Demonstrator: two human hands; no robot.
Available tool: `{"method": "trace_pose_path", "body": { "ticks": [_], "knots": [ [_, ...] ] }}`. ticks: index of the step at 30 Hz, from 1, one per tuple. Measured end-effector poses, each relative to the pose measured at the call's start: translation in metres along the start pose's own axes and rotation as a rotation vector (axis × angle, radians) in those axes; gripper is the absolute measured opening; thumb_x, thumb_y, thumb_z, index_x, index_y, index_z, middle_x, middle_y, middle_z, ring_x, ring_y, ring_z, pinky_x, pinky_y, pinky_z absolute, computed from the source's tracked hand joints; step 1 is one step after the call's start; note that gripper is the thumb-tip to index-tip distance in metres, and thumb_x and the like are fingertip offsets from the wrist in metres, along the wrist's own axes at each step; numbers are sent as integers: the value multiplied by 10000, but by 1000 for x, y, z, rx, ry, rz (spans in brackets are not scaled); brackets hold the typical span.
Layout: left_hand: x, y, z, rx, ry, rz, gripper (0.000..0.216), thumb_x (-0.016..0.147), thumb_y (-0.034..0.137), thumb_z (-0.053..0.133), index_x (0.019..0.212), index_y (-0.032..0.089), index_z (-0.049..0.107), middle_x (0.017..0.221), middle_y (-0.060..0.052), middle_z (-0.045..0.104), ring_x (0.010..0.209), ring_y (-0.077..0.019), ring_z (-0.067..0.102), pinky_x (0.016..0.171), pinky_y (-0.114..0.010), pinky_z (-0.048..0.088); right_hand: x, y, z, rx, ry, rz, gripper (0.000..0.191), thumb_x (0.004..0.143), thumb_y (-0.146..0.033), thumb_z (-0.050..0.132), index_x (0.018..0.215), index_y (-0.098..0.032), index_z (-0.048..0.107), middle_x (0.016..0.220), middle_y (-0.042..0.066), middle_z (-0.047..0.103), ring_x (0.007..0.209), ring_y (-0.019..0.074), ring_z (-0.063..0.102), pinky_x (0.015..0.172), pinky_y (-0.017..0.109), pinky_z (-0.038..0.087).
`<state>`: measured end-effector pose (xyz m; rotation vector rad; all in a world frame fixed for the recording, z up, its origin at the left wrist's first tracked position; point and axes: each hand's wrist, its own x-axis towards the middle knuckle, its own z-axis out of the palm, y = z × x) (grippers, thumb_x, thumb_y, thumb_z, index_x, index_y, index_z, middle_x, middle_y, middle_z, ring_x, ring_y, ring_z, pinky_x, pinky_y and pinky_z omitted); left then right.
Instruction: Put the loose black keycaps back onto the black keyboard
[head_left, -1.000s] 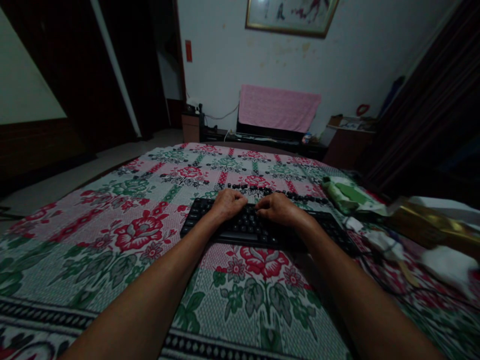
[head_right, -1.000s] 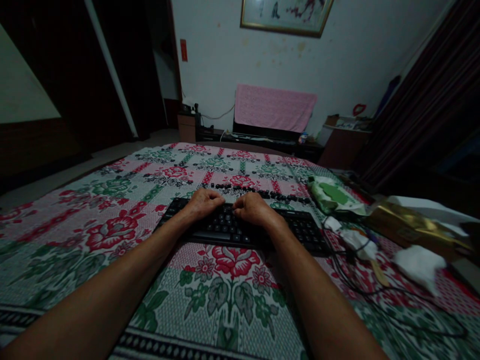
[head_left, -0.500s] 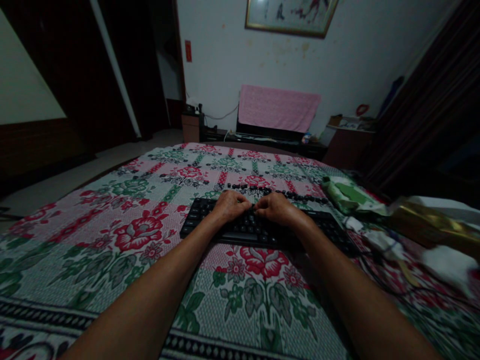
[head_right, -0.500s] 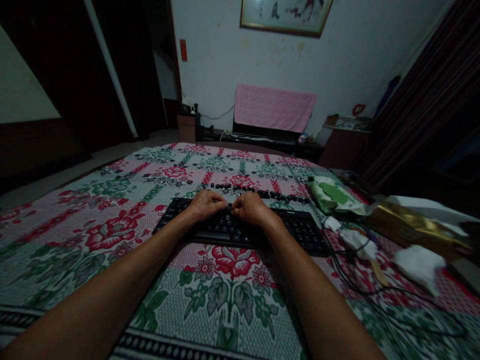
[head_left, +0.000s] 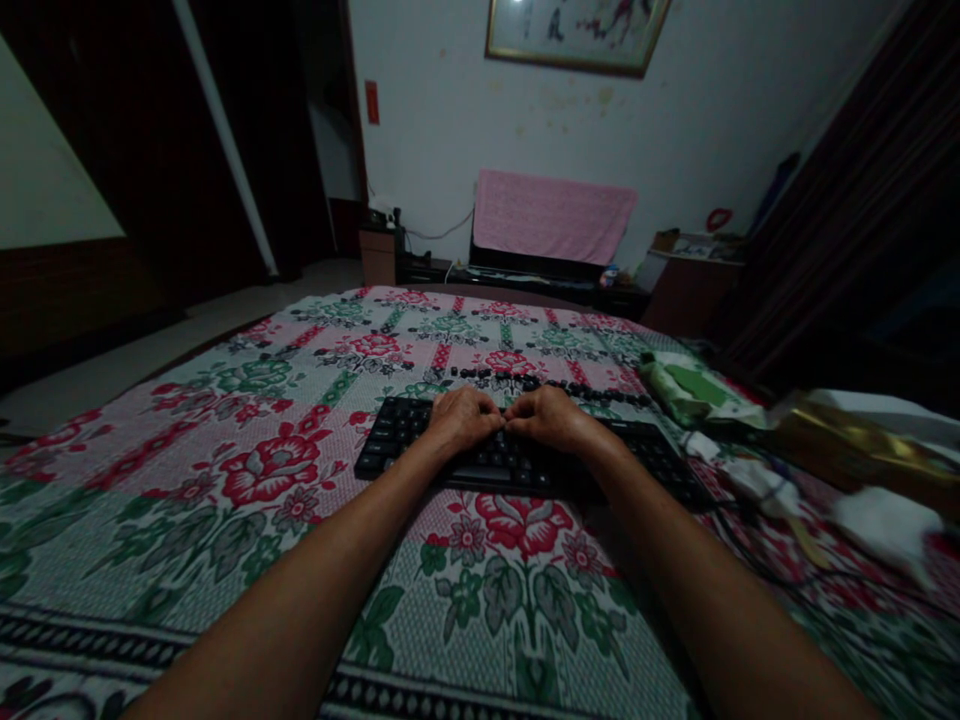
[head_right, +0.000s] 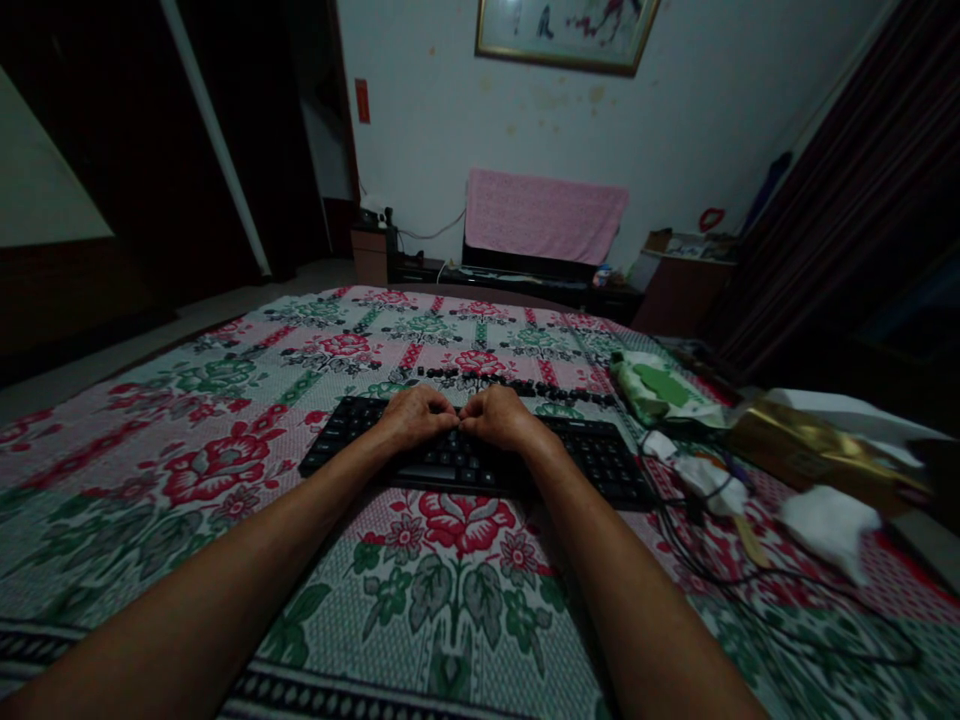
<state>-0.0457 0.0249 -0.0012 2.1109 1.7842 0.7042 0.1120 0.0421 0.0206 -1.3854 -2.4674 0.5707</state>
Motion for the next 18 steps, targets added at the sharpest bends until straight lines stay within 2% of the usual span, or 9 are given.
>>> {"method": "trace_pose_path", "body": {
  "ticks": [8, 18],
  "knots": [
    [2, 3, 0, -31, -28, -62, 262, 620, 454, 549, 714, 244, 676, 762, -5, 650, 735, -151, 549, 691, -244, 376, 4, 10, 2, 3, 49, -71, 220, 684, -273, 522, 776, -159, 686, 740, 10, 674, 677, 124, 587, 602, 181, 405],
    [2, 6, 1, 14, -33, -67, 234, 618, 429, 545, 690, 242, 666, 731, -8, 643, 728, -154, 545, 704, -263, 375, 3, 5, 4, -23, 75, -41, 169, 662, -235, 534, 723, -166, 676, 673, -2, 664, 641, 111, 569, 560, 170, 382]
  ]
}}
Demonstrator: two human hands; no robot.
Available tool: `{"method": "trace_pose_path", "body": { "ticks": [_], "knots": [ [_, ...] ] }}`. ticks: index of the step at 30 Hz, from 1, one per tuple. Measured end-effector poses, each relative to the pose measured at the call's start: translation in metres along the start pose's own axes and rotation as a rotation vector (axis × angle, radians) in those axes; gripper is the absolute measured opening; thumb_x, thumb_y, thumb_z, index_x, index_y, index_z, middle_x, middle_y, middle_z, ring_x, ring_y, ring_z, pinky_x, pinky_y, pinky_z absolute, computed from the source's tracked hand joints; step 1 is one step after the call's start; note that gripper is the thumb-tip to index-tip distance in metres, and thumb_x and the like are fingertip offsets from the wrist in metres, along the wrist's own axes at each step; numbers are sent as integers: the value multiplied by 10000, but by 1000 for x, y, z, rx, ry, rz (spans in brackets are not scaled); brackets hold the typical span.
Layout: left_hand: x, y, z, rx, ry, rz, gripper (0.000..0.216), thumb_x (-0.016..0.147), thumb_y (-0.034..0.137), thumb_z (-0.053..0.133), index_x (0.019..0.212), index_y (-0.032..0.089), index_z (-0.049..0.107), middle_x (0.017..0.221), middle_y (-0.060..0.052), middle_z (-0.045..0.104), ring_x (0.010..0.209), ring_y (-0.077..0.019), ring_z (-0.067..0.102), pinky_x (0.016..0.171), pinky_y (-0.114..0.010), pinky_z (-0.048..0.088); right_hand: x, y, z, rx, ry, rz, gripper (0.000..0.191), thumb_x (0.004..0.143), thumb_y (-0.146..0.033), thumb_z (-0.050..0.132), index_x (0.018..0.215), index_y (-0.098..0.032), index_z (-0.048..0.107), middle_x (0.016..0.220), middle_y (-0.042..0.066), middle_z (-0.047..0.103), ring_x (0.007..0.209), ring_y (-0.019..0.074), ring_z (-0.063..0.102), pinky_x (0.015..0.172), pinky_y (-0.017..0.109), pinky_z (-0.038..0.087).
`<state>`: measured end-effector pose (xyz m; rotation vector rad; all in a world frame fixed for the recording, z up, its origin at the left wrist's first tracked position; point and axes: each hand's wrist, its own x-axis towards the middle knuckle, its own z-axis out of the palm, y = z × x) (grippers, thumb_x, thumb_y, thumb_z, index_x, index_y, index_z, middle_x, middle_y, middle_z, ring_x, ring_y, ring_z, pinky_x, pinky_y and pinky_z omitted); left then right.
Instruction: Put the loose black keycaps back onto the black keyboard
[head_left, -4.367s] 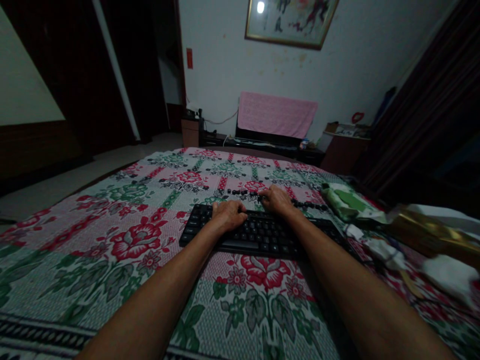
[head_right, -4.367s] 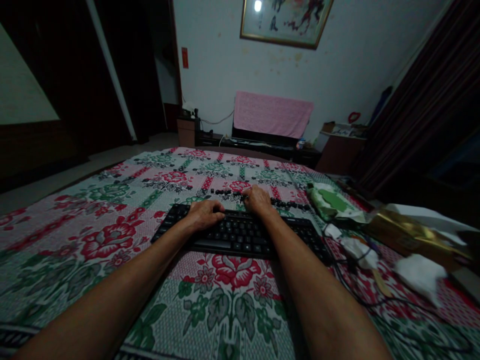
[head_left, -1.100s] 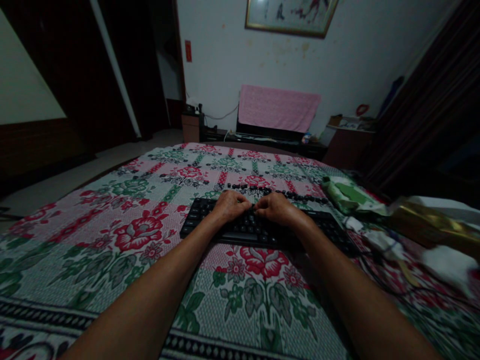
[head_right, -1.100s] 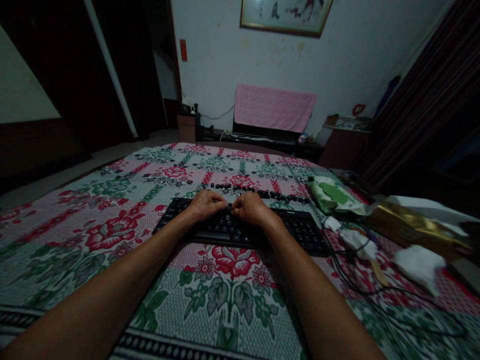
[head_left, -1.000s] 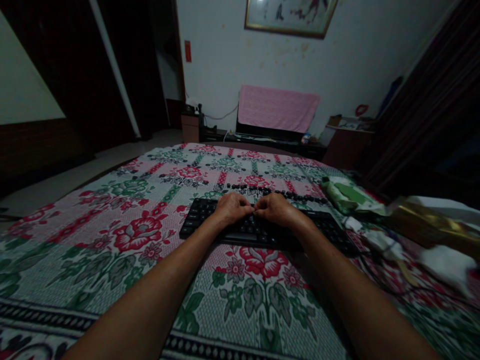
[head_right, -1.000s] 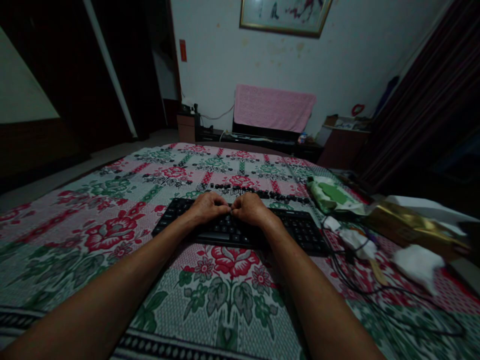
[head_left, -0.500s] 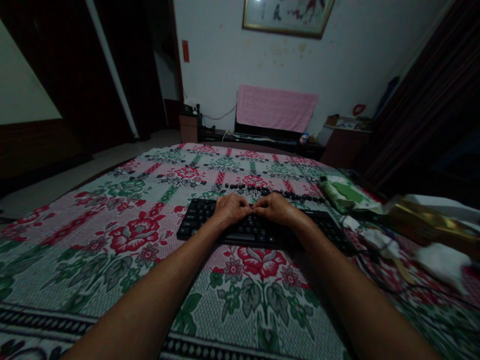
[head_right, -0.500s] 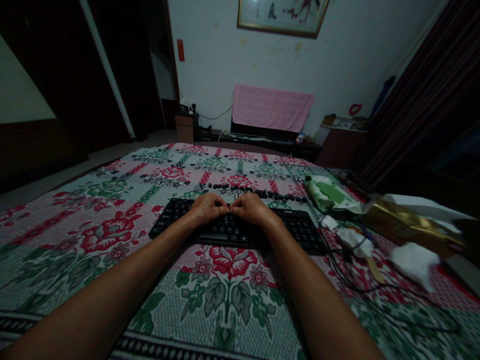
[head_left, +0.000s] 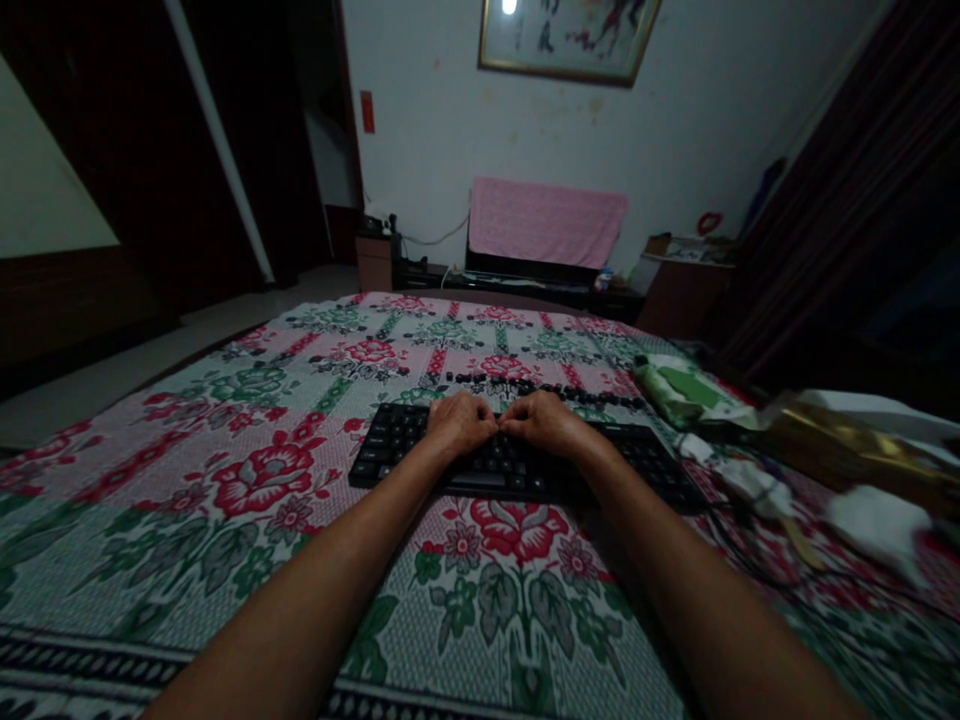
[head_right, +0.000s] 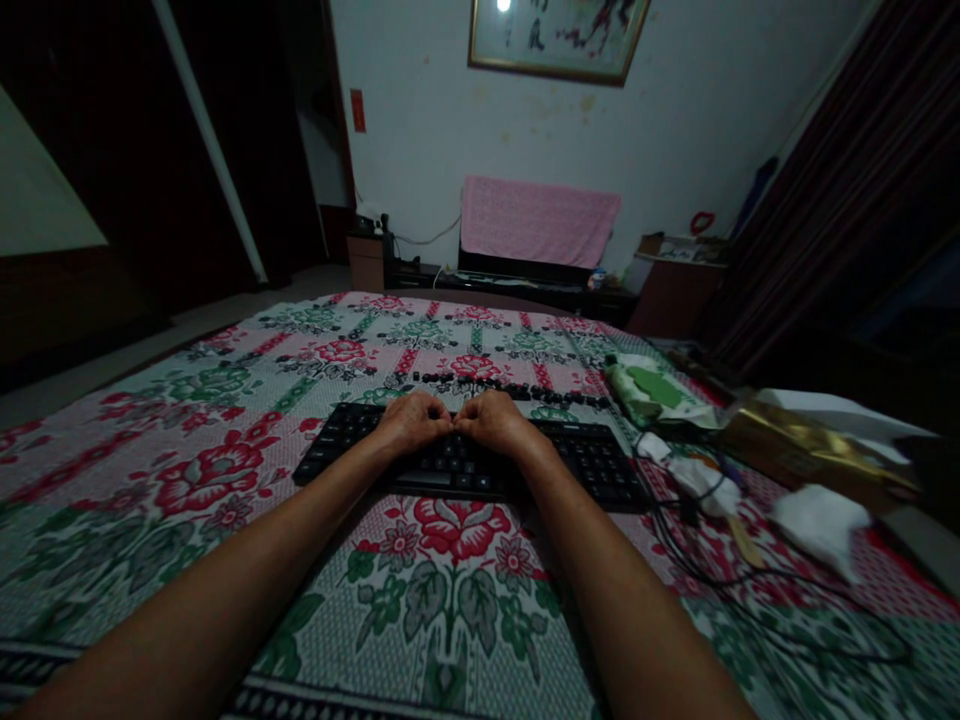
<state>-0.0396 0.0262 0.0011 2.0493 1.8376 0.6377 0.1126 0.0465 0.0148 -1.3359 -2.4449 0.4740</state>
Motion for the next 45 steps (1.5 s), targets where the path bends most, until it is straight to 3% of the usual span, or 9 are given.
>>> {"method": "trace_pose_path", "body": {
  "ticks": [9, 14, 20, 25, 30, 34, 41, 45],
  "knots": [
    [0, -5, -1, 2, 19, 67, 254, 665, 390, 496, 737, 218, 668, 786, -24, 648, 772, -159, 549, 702, -250, 386, -2, -3, 0, -110, 58, -37, 200, 701, -263, 470, 668, -162, 639, 633, 1, 629, 581, 97, 526, 522, 172, 335],
    [9, -22, -11, -124, 33, 145, 258, 677, 351, 481, 777, 203, 666, 756, -3, 655, 713, -134, 560, 656, -212, 400, 6, -3, 2, -136, 127, -17, 242, 730, -283, 436, 692, -161, 642, 660, 12, 637, 603, 108, 539, 547, 182, 345],
    [40, -60, -40, -29, 169, -74, 233, 635, 328, 535, 769, 198, 674, 727, -22, 660, 708, -149, 572, 647, -222, 402, 14, 13, 15, -123, 353, 33, 223, 741, -268, 428, 758, -184, 633, 770, 27, 652, 721, 138, 573, 642, 206, 371],
    [74, -81, -32, -5, 137, -81, 279, 623, 300, 548, 861, 211, 661, 806, -23, 663, 748, -143, 579, 677, -201, 411, 11, 21, 21, -71, 426, 43, 222, 743, -269, 427, 773, -184, 630, 796, 25, 652, 751, 142, 573, 682, 219, 388],
    [91, -81, -18, 49, 90, -137, 422, 612, 310, 555, 1024, 231, 593, 962, -45, 632, 835, -159, 569, 738, -224, 407, 6, 22, 22, -58, 447, 18, 223, 743, -259, 421, 779, -181, 626, 805, 28, 647, 748, 141, 570, 681, 223, 397],
    [93, -73, -18, 115, 73, -134, 461, 593, 339, 570, 1047, 254, 576, 1039, -55, 602, 921, -175, 544, 788, -242, 392, 6, 22, 23, -73, 457, 16, 216, 737, -250, 427, 772, -183, 629, 785, 23, 643, 727, 137, 567, 671, 221, 390],
    [91, -67, -19, 171, 29, -144, 270, 615, 288, 531, 848, 250, 662, 888, -47, 649, 816, -168, 572, 703, -229, 411, 6, 19, 22, -97, 449, 9, 209, 731, -239, 428, 764, -184, 627, 764, 22, 636, 717, 136, 563, 662, 220, 386],
    [84, -72, -28, 128, 46, -55, 272, 598, 268, 548, 840, 217, 663, 802, -18, 657, 732, -132, 567, 639, -185, 399, 5, 19, 21, -91, 438, 0, 210, 729, -237, 434, 784, -181, 630, 787, 28, 640, 742, 140, 568, 686, 225, 394]
  ]
}}
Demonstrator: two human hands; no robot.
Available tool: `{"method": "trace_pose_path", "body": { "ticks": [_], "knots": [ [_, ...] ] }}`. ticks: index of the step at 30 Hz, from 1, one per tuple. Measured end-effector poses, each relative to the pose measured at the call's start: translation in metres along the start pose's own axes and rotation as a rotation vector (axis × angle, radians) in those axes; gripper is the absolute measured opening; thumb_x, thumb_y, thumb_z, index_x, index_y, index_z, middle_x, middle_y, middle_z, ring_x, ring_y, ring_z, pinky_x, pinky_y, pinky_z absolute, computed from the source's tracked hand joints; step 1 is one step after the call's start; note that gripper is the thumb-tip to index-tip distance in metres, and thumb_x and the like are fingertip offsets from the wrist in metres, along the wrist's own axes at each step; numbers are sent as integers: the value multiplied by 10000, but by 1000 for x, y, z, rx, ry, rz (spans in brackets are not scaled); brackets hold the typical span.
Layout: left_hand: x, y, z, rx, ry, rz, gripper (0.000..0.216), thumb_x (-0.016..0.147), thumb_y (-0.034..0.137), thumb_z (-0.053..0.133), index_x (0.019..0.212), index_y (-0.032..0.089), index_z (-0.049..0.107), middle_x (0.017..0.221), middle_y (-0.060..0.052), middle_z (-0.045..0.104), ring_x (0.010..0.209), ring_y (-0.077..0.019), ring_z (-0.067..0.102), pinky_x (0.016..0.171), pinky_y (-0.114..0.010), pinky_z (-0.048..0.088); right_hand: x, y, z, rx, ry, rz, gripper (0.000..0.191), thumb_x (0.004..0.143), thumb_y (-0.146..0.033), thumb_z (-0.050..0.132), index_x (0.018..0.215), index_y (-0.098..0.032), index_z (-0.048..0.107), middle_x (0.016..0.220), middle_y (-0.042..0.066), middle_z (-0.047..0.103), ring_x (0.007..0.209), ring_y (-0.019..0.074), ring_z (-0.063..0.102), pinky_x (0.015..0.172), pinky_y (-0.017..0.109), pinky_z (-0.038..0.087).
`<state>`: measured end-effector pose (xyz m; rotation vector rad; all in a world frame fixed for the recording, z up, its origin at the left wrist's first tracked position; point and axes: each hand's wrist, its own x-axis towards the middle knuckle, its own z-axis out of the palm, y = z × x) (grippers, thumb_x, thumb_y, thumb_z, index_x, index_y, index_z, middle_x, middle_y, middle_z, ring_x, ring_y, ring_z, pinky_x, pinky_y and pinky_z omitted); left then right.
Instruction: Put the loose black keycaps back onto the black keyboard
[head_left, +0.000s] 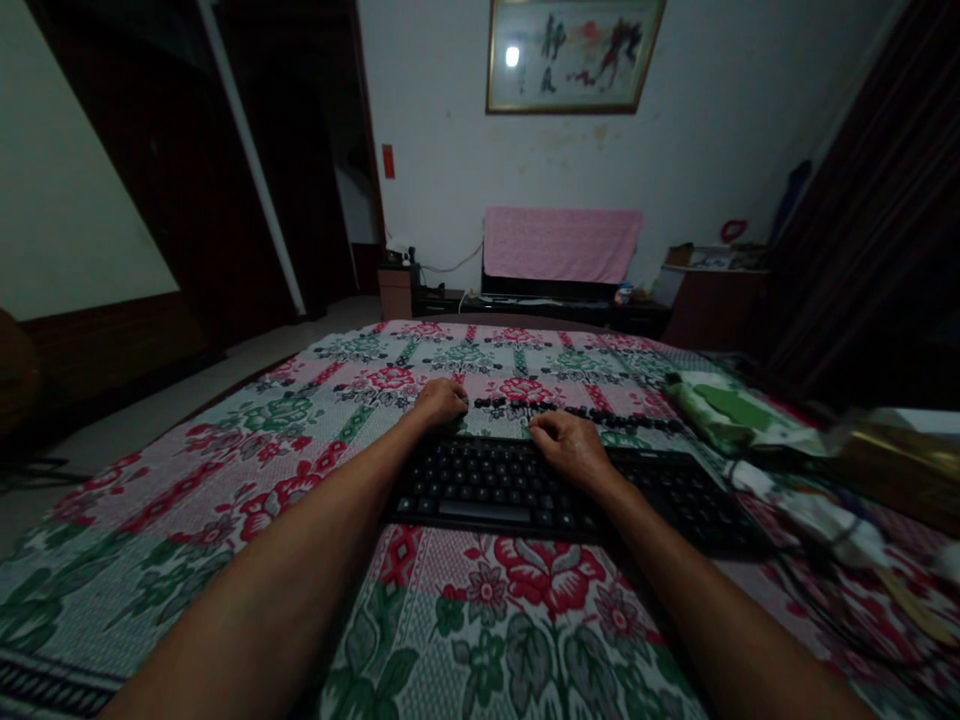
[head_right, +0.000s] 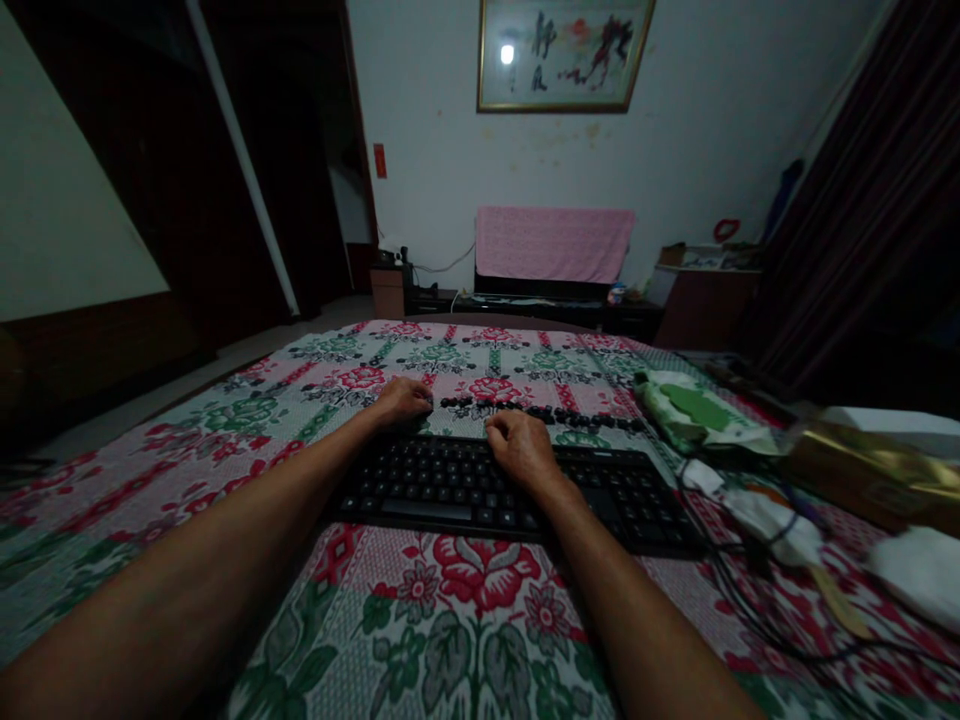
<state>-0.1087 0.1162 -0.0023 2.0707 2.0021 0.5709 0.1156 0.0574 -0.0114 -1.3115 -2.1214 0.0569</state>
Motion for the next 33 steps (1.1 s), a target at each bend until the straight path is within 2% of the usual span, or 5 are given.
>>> {"method": "trace_pose_path", "body": {
  "ticks": [6, 12, 21, 29, 33],
  "knots": [
    [-32, -7, -14, -189, 29, 171, 299, 613, 311, 558, 861, 169, 646, 757, -5, 644, 699, -124, 555, 634, -200, 399, 6, -10, 2, 74, -14, 0, 212, 723, -234, 458, 814, -182, 642, 841, 32, 651, 794, 149, 579, 734, 244, 416],
    [-57, -8, -13, -287, 19, 298, 296, 635, 278, 542, 897, 174, 632, 792, -9, 640, 720, -123, 560, 673, -212, 413, 19, -39, 15, 138, -11, -64, 216, 710, -193, 478, 845, -187, 647, 859, 35, 654, 820, 152, 583, 768, 258, 426],
    [-65, -1, -19, -233, 26, 368, 292, 644, 234, 532, 912, 170, 630, 841, -16, 643, 756, -126, 561, 719, -214, 411, 25, -49, 31, 350, -28, -11, 200, 718, -253, 500, 850, -200, 639, 848, 15, 660, 788, 132, 592, 754, 244, 432],
    [-72, 4, -32, -280, -76, 447, 271, 664, 190, 490, 884, 156, 645, 820, -11, 649, 747, -125, 563, 688, -197, 403, 33, -51, 36, 483, -147, 114, 197, 649, -289, 561, 786, -172, 643, 774, 19, 657, 711, 130, 585, 650, 225, 439],
    [-67, -3, -32, -433, -139, 413, 259, 648, 192, 517, 868, 155, 648, 800, -5, 647, 749, -123, 559, 674, -195, 405, 37, -62, 31, 538, -206, 202, 194, 623, -234, 564, 779, -149, 644, 713, 17, 648, 623, 110, 562, 577, 203, 422]
  ]
}}
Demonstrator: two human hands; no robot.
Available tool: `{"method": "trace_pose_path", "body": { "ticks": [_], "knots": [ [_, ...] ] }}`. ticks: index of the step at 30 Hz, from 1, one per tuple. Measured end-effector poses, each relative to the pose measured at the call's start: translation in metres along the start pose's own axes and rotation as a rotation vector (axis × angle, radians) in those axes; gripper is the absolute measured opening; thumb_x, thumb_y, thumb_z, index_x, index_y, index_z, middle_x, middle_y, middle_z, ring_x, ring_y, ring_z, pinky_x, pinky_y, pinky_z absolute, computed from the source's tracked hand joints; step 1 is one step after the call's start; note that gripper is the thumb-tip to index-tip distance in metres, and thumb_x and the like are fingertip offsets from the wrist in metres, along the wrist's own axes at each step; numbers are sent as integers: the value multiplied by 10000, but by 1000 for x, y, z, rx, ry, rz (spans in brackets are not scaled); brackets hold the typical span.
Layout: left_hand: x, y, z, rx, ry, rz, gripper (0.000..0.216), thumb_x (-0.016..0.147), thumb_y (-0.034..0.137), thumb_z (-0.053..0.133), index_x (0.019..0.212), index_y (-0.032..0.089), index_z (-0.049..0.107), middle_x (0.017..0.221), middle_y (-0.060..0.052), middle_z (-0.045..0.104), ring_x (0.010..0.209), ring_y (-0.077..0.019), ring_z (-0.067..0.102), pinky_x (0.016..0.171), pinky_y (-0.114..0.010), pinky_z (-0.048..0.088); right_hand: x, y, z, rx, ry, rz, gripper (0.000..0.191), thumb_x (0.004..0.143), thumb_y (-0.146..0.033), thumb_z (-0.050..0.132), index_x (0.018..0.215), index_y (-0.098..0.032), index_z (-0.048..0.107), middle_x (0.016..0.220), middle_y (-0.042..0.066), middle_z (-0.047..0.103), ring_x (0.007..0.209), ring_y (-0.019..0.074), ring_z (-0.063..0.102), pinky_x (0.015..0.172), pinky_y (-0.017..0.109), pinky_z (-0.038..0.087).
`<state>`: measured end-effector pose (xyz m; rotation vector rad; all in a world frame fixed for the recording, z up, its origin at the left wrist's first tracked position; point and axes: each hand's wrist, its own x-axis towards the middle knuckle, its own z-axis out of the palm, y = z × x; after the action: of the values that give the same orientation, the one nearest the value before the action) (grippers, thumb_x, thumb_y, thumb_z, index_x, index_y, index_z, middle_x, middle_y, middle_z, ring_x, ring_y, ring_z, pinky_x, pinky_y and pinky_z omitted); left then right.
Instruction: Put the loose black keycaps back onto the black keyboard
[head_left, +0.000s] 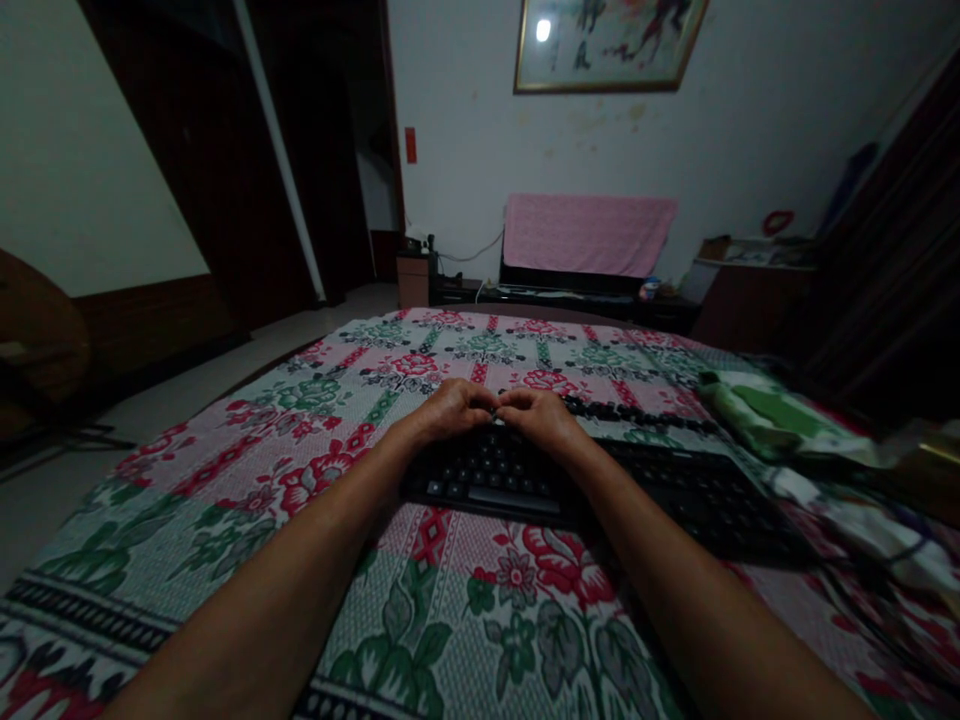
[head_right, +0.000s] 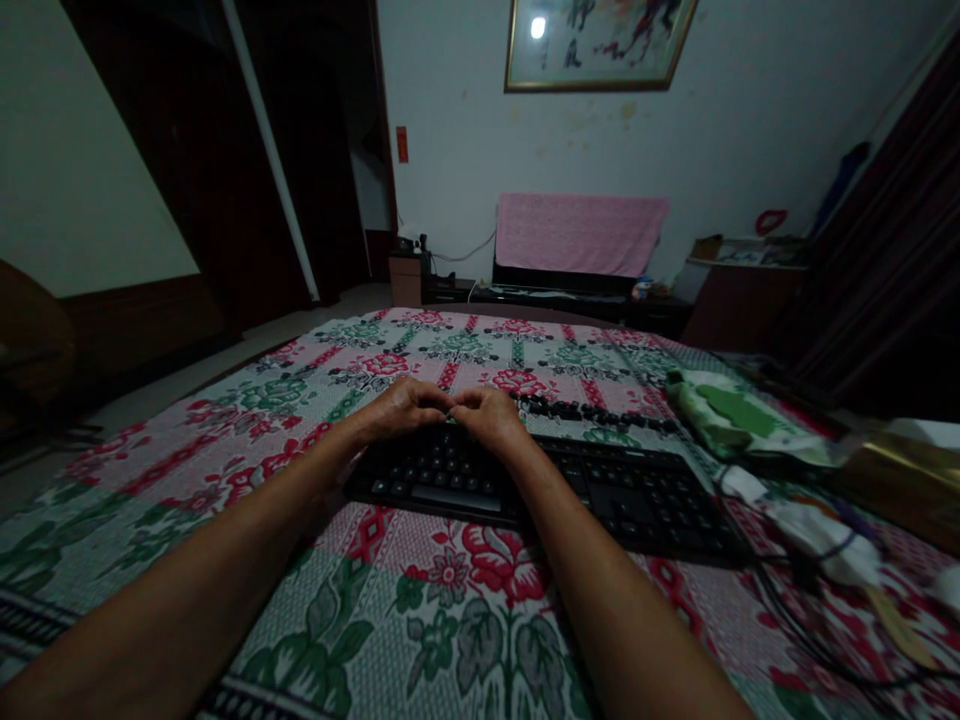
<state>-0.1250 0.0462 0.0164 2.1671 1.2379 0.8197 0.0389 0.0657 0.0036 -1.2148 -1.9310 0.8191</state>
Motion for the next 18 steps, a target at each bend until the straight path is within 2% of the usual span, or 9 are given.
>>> {"method": "trace_pose_path", "body": {
  "ticks": [3, 8, 13, 16, 18],
  "knots": [
    [2, -4, -1, -236, 48, -65, 241, 624, 190, 552, 841, 128, 639, 747, -13, 634, 679, -101, 550, 636, -198, 409, -2, -13, 1, 78, -2, 20, 219, 641, -233, 537, 814, -143, 639, 685, 12, 636, 588, 96, 545, 549, 195, 411],
    [4, 0, -6, -536, 153, -293, 206, 560, 163, 613, 756, 98, 609, 581, 4, 570, 495, -56, 488, 480, -178, 361, -2, -17, 7, 198, 19, -15, 279, 674, -259, 510, 913, -160, 614, 688, 11, 637, 600, 104, 558, 537, 202, 419],
    [1, 1, -14, -576, 110, -391, 137, 560, 105, 573, 689, 92, 615, 487, 17, 526, 424, -40, 438, 418, -165, 305, 0, -10, 14, 122, 58, -207, 228, 668, -243, 536, 863, -160, 621, 762, 29, 654, 665, 120, 584, 618, 226, 443],
    [-1, 0, -17, -567, 62, -419, 132, 559, 92, 561, 685, 97, 601, 455, 36, 500, 390, -29, 403, 400, -162, 284, -3, -11, 16, -11, 125, -239, 232, 662, -243, 550, 865, -159, 623, 730, 31, 656, 643, 128, 589, 618, 236, 446],
    [-2, -1, -19, -555, 47, -438, 183, 557, 85, 563, 737, 103, 588, 459, 44, 498, 391, -31, 409, 403, -162, 293, -6, -14, 16, -66, 98, -264, 201, 667, -232, 547, 835, -167, 636, 739, 29, 661, 661, 129, 596, 638, 232, 446]
  ]
}}
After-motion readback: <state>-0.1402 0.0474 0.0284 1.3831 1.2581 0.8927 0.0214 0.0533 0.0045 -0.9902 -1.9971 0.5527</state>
